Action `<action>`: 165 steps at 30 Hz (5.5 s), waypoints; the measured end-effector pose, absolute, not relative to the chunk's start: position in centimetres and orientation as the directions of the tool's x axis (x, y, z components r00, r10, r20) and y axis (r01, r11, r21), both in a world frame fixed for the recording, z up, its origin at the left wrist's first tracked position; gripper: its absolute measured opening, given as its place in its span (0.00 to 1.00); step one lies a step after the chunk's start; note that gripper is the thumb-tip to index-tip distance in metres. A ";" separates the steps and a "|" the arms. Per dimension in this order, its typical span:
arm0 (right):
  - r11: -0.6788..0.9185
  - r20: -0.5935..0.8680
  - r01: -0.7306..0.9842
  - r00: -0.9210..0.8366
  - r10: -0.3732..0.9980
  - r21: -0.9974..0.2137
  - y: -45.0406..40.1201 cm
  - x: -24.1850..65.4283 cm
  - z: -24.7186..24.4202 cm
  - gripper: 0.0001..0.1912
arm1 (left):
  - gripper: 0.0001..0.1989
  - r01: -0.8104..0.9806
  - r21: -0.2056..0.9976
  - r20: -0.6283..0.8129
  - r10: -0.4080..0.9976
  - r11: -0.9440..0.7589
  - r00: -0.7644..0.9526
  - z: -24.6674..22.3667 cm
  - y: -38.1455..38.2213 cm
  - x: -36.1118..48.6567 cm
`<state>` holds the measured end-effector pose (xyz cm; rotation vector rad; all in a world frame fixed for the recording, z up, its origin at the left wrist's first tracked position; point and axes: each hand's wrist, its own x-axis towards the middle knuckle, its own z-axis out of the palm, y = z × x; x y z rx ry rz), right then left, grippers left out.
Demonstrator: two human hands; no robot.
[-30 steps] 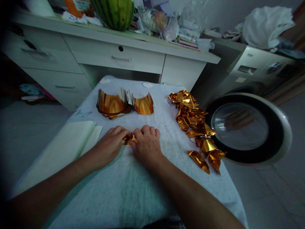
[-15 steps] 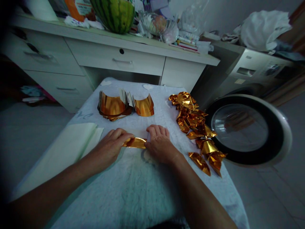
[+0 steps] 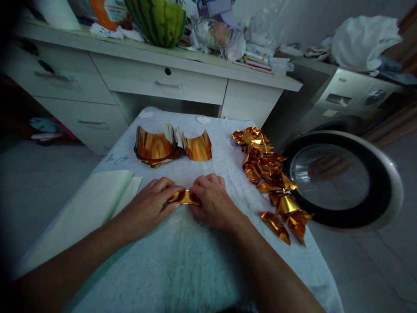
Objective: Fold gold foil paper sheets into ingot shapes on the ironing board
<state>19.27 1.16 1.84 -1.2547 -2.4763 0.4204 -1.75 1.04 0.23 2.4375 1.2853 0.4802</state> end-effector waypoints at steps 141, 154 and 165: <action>0.317 0.030 0.854 -0.335 0.942 -0.412 0.0 17.6 1.4 0.10 | 0.08 0.719 0.569 0.150 0.909 -0.400 0.388 -0.4 1.0 0.1; 0.288 0.050 0.857 -0.296 0.954 -0.427 0.0 17.4 1.0 0.09 | 0.11 0.701 0.569 0.152 0.893 -0.430 0.424 -0.5 1.2 -0.1; 0.270 0.047 0.873 -0.275 0.960 -0.406 0.0 16.9 0.9 0.19 | 0.14 0.686 0.595 0.100 0.885 -0.420 0.455 0.0 1.1 -0.5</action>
